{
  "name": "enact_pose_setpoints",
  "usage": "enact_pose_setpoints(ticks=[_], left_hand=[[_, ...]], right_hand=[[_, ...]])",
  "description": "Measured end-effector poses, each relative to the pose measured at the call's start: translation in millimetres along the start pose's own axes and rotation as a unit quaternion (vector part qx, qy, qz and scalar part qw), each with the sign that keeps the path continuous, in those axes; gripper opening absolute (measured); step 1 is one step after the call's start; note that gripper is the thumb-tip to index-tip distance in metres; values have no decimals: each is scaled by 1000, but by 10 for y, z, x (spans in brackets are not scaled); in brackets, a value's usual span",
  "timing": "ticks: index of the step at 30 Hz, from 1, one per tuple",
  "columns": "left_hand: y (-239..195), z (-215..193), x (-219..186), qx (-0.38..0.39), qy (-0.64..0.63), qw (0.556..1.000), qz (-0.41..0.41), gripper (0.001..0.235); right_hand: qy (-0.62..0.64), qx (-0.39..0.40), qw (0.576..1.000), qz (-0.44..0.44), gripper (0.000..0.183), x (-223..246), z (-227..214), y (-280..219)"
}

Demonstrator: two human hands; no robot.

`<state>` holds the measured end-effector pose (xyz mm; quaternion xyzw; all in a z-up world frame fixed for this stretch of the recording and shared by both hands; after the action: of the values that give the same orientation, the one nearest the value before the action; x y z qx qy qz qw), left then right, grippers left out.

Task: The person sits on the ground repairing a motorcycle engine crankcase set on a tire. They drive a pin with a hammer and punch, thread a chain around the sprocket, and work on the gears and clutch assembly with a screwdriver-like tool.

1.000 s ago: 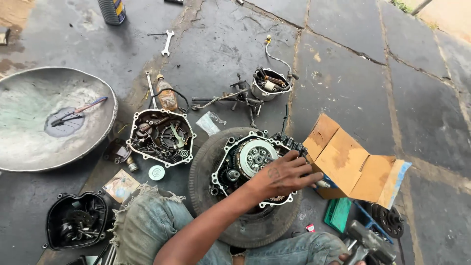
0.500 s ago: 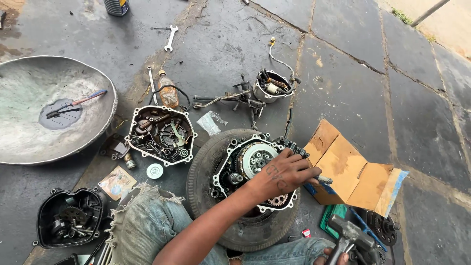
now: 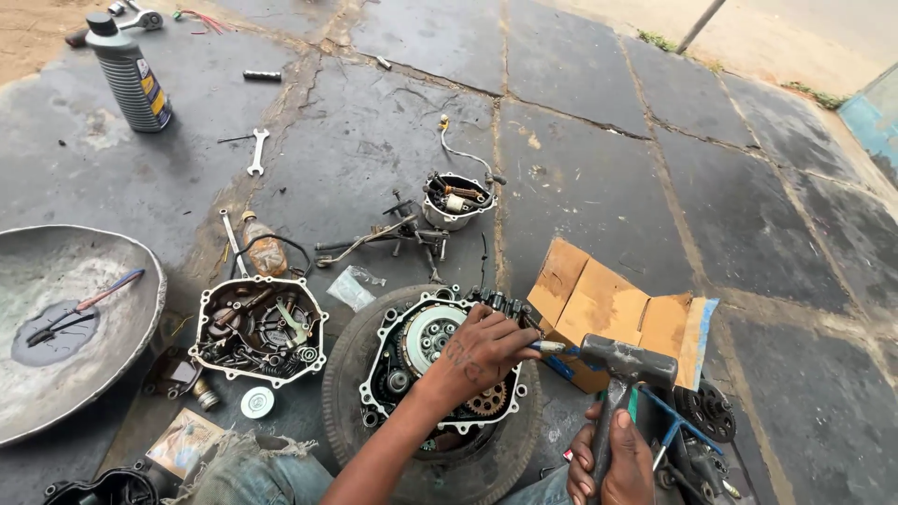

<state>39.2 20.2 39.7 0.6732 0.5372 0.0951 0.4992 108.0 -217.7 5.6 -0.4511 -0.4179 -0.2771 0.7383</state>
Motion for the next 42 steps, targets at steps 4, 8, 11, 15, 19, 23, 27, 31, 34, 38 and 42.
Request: enact_pose_setpoints(ticks=[4,8,11,15,19,23,27,31,34,38,42], left_hand=[[24,1,-56,12,10,1000,10,29],[-3,67,-29,38,17,999,-15,27],[23,3,-53,27,21,999,-2,27],[99,30,-28,18,12,1000,12,28],[5,81,12,21,5,1000,-23,26],[-24,59,65,15,13,1000,-8,26],[-59,193,0,21,8,999,25,26],[-100,124,20,18,122,992,24,23],[-165,62,-122,26,104,993,42,25],[-126,141,-120,8,142,986,92,31],[-127,154,-34,42,132,989,58,26]], right_hand=[[-40,-31,999,-6,52,50,74,-96],[-39,-43,998,-18,52,55,87,-133],[-46,-11,999,-27,49,-36,189,-152],[-40,9,999,1,54,178,-437,-170],[118,233,947,-189,61,509,-2133,143],[31,248,966,-64,59,78,-3180,310],[-65,7,997,32,50,-109,-23,-204],[34,128,991,-17,55,-302,-645,97],[117,143,981,-57,59,-716,-1937,594],[90,118,987,-67,63,-823,-2618,945],[60,108,991,-47,63,-820,-2680,1030]])
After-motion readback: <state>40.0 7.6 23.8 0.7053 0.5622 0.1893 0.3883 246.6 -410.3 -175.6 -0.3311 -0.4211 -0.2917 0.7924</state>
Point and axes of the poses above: each hand's wrist, its own y-axis towards the middle knuckle, its own z-axis out of the palm, x = y × z, the point moved 4 cm from there along y, towards the middle knuckle, and after that the axes turned 4 degrees about z, right-handed, at the moved point
